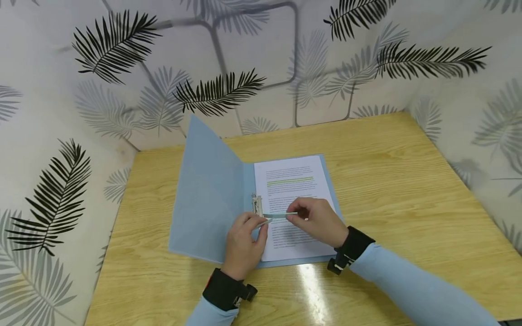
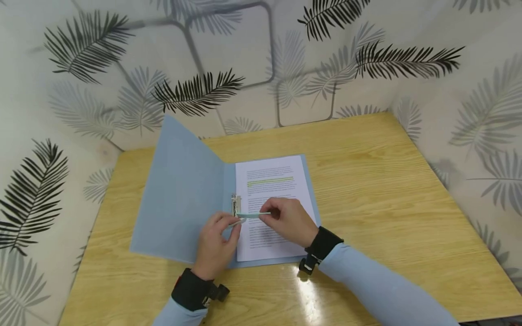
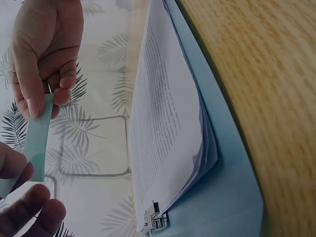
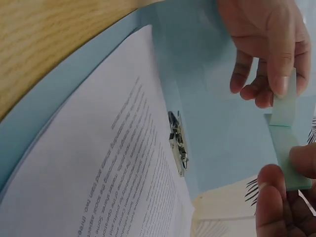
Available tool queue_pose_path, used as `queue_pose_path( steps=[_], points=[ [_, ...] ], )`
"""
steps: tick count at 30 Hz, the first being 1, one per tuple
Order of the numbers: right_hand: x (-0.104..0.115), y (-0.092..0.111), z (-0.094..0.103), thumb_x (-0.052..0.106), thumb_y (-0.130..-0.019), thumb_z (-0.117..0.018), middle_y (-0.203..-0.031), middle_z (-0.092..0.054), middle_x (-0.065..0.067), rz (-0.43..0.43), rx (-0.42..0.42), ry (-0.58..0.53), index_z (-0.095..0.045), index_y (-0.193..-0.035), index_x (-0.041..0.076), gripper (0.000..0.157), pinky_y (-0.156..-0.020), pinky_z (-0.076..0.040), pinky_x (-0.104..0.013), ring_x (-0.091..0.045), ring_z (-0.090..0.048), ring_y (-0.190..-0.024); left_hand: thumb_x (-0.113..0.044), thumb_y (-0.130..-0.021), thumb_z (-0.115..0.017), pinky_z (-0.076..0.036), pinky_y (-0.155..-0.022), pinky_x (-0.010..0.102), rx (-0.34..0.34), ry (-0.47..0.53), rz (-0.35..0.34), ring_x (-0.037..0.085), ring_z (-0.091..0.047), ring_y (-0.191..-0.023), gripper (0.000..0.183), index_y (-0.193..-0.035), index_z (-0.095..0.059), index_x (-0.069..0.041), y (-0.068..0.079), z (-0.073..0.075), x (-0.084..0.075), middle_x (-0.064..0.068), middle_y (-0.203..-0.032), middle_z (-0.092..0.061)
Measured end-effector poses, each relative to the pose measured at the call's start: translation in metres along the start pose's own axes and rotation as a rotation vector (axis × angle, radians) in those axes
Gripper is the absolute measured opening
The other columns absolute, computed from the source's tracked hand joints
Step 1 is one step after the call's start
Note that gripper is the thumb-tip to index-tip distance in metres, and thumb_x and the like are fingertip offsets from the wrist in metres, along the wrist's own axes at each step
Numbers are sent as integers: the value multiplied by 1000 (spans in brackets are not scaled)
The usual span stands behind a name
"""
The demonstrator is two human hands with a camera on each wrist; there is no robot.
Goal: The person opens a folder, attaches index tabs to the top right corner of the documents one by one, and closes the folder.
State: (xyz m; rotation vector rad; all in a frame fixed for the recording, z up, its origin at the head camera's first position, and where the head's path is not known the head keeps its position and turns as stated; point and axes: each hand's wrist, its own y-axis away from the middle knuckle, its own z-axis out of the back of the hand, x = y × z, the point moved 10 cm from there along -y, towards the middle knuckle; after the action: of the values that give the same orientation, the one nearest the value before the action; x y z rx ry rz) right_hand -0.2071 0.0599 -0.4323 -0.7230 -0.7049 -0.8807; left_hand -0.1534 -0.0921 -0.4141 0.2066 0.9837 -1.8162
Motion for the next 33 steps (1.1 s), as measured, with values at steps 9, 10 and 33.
queue_pose_path(
  steps=[9,10,33],
  points=[
    [5,-3,-16,22,-89,-70,-73,-60,14,17,40,115,-69,-89,18,5,-53,-45,-22,-5,-54,-62,-8,-86,-71,-54,-77,34,46,29,-46,17,-67,-96,8,-94,-71,-7,2,-5,-8,4,-101,-71],
    [6,-3,-17,24,-89,-70,-72,-59,14,22,35,131,-69,-88,18,6,-52,-44,-22,-5,-53,-60,-8,-86,-71,-54,-77,33,51,25,-46,16,-67,-96,8,-94,-71,-7,2,-6,-8,4,-102,-71],
    [9,-2,-9,25,-90,-68,-67,-61,16,55,-45,271,-69,-77,22,13,-47,-37,-21,0,-44,-50,-13,-91,-65,-54,-72,33,38,-9,-15,15,-68,-90,12,-99,-72,-8,6,-3,-2,3,-96,-72]
  ],
)
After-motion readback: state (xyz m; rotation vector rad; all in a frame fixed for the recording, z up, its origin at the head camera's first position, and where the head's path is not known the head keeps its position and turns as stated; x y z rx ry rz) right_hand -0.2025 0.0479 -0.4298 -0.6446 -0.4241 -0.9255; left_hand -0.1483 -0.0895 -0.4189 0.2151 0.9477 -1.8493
